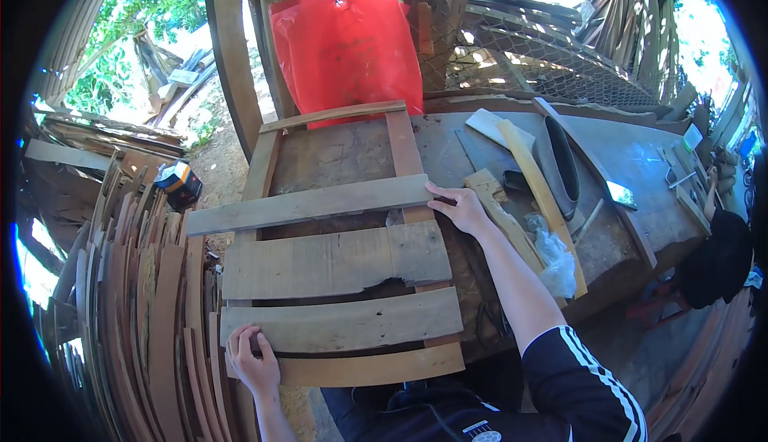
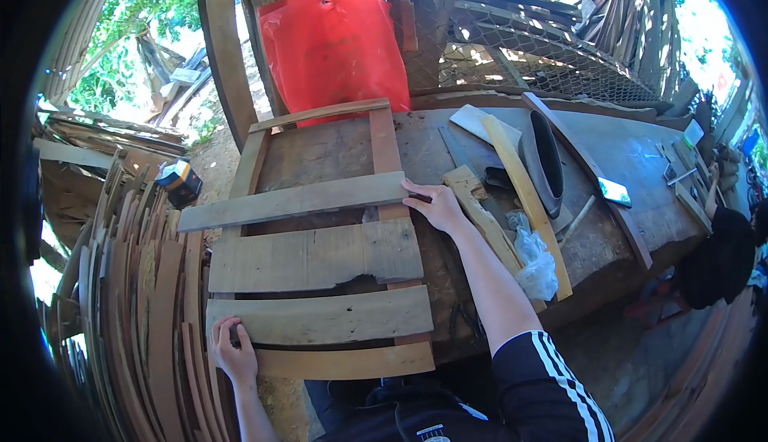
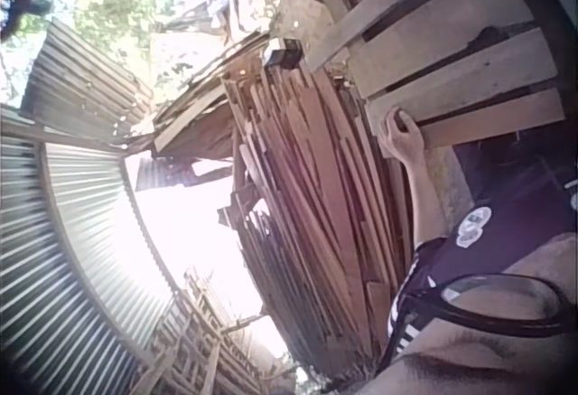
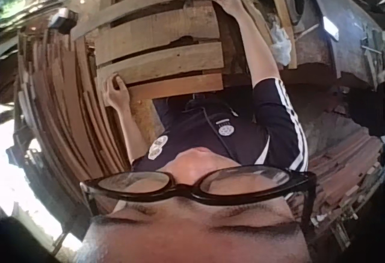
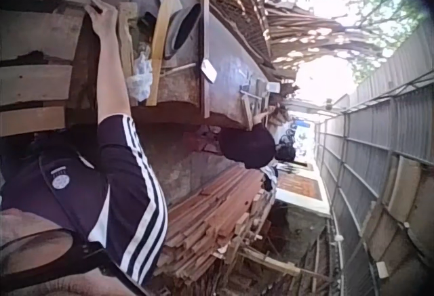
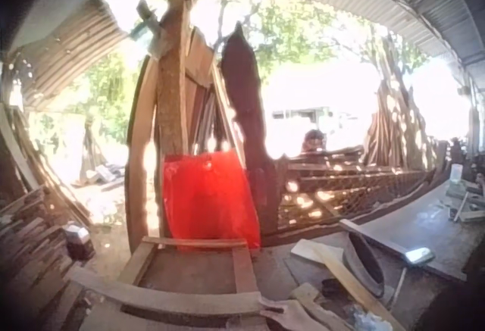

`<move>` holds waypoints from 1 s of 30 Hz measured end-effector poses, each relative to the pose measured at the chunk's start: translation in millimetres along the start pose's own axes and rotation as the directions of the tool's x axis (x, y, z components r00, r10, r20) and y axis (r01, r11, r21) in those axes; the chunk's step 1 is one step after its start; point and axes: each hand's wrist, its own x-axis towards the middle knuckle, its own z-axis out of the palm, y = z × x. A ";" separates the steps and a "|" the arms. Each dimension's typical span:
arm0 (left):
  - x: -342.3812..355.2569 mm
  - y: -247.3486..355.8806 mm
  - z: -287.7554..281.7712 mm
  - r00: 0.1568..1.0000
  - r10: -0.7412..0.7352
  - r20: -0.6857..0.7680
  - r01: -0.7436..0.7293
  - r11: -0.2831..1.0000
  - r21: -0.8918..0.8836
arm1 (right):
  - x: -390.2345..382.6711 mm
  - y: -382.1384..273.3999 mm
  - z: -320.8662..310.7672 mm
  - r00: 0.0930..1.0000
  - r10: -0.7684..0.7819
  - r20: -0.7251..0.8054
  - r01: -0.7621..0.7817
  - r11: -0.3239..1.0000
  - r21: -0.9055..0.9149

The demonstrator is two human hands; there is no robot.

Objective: Trim and mark a piece of wood using large shears at a workbench.

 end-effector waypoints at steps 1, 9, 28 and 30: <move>0.1 -0.6 -0.2 1.000 0.002 0.000 -0.002 1.000 0.006 | -0.4 -1.4 1.7 1.000 0.026 -0.002 -0.026 1.000 -0.002; 1.1 -1.6 -0.6 1.000 0.010 -0.001 -0.010 1.000 0.001 | -0.4 3.7 2.7 0.999 0.052 -0.005 -0.052 0.998 0.034; 3.6 2.4 -2.5 0.999 -0.001 -0.034 0.002 1.000 0.012 | 0.1 3.7 8.2 0.997 0.071 -0.030 -0.070 0.997 0.038; 4.2 3.5 -3.8 1.000 0.002 -0.031 -0.002 1.000 0.003 | -1.9 -1.4 8.7 0.997 0.049 -0.057 -0.048 0.999 0.015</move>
